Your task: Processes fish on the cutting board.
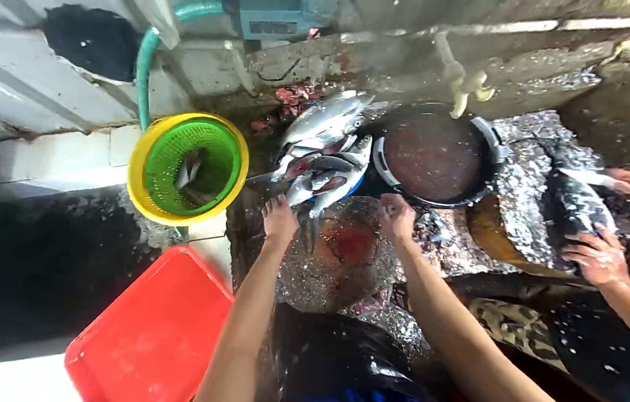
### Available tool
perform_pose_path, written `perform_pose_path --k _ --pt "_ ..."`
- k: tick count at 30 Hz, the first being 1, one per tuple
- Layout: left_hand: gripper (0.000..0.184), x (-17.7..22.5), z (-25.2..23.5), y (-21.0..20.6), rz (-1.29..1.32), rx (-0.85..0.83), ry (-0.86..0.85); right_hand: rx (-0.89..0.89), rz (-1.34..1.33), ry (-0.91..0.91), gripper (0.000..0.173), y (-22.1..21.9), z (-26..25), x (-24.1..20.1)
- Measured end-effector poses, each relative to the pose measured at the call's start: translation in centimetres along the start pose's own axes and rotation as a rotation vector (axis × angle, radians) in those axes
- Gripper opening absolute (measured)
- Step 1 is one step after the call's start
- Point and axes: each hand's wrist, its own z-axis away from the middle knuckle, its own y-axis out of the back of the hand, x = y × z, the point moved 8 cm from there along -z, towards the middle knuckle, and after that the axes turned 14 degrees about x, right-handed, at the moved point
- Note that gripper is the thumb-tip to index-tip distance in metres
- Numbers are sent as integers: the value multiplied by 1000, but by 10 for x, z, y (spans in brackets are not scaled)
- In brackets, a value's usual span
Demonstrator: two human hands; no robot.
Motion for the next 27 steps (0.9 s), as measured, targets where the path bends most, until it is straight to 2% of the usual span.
perform_pose_path --k 2,4,9,15,19,21,23,25,27 --pt "65 4 -4 -3 -50 -43 43 -2 -43 -69 35 -5 8 2" --pt "61 9 -5 12 -114 -101 61 -18 -107 -120 34 -13 16 -1" --pt "47 48 -2 85 -148 -121 34 -197 -284 -314 35 -36 32 -26" --pt "30 53 7 186 -171 -5 30 -485 -680 -858 59 -95 74 -54" --pt "29 37 48 251 -164 116 -1 -523 -991 -1004 51 -133 93 -72" --pt "31 16 77 280 -83 168 9 -513 -1231 -1067 45 -143 95 -83" --pt "27 -9 114 302 74 219 42 -499 -1390 -1071 32 -145 89 -91" --pt "26 -32 155 312 235 282 63 -469 -1415 -1086 30 -140 85 -94" --pt "27 -44 194 311 397 355 99 -443 -1289 -1067 36 -138 83 -92"
